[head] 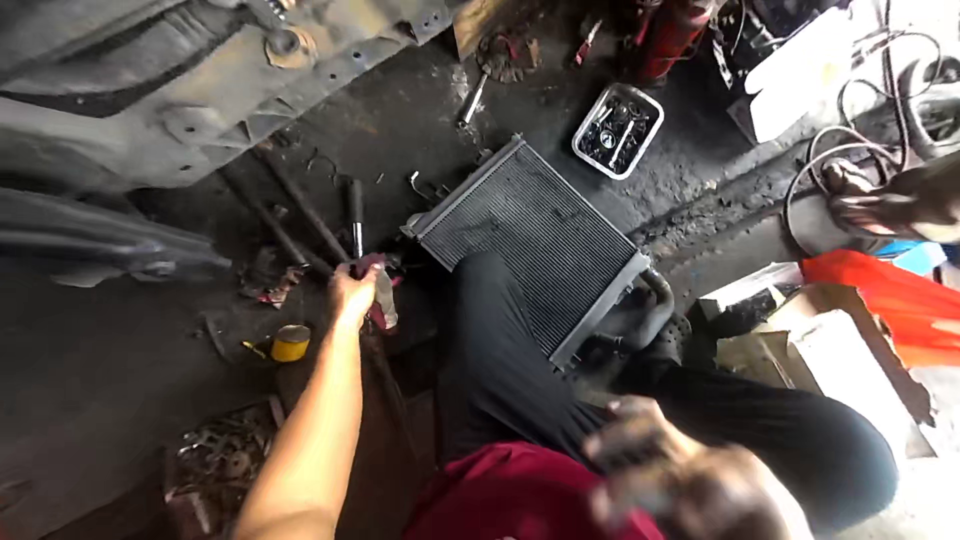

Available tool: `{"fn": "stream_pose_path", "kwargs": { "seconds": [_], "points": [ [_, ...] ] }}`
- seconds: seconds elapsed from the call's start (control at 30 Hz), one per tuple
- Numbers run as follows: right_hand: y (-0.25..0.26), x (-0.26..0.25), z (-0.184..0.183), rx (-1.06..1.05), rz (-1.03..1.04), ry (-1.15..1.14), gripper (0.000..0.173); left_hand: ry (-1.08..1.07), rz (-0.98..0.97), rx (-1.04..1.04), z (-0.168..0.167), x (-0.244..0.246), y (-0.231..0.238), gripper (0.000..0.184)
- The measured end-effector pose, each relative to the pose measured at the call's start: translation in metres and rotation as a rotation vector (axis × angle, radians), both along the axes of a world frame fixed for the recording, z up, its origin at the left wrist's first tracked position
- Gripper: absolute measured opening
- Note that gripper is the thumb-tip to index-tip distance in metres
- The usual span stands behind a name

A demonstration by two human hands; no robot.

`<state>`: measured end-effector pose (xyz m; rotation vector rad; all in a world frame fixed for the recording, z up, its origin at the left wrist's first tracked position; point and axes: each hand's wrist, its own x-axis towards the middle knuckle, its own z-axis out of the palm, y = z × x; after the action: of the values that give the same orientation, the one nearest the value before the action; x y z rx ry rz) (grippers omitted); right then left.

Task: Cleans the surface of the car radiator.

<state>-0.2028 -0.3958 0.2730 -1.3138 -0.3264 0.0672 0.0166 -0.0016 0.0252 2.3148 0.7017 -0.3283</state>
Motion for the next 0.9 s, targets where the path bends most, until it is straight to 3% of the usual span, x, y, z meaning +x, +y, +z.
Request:
{"fn": "stream_pose_path", "kwargs": {
  "seconds": [0.07,0.13,0.2,0.33,0.43,0.53,0.63,0.7,0.77,0.9],
  "points": [
    [-0.019,0.003,-0.025,-0.401,-0.047,0.084,0.042,-0.175,0.025,-0.047,0.017,0.019,-0.013,0.060],
    [-0.033,0.005,-0.041,-0.928,-0.098,0.083,0.045,-0.315,0.002,-0.102,0.036,0.035,-0.039,0.063],
    [-0.043,0.013,-0.055,-1.150,-0.124,0.065,0.047,-0.412,-0.056,-0.213,0.051,0.047,-0.082,0.065],
    [-0.050,0.049,-0.099,-0.904,-0.249,0.252,0.058,-0.342,-0.283,-0.489,0.064,0.032,-0.199,0.063],
    [-0.051,0.090,-0.140,-0.892,-0.337,0.331,0.077,-0.243,-0.570,-0.632,0.065,0.007,-0.281,0.055],
    [-0.050,0.125,-0.175,-0.778,-0.439,0.395,0.069,-0.156,-0.737,-0.669,0.063,-0.005,-0.332,0.043],
    [-0.057,0.143,-0.211,-0.661,-0.478,0.396,0.060,-0.044,-0.833,-0.552,0.054,0.004,-0.338,0.047],
    [-0.059,0.149,-0.239,-0.682,-0.457,0.447,0.059,0.058,-0.926,-0.429,0.042,0.010,-0.328,0.059],
    [-0.059,0.156,-0.263,-0.817,-0.414,0.539,0.060,0.199,-1.065,-0.237,0.030,0.010,-0.316,0.067],
    [-0.088,0.170,-0.314,-1.133,-0.407,0.740,0.058,0.423,-1.368,0.026,0.036,-0.015,-0.291,0.062]
  ]
}}
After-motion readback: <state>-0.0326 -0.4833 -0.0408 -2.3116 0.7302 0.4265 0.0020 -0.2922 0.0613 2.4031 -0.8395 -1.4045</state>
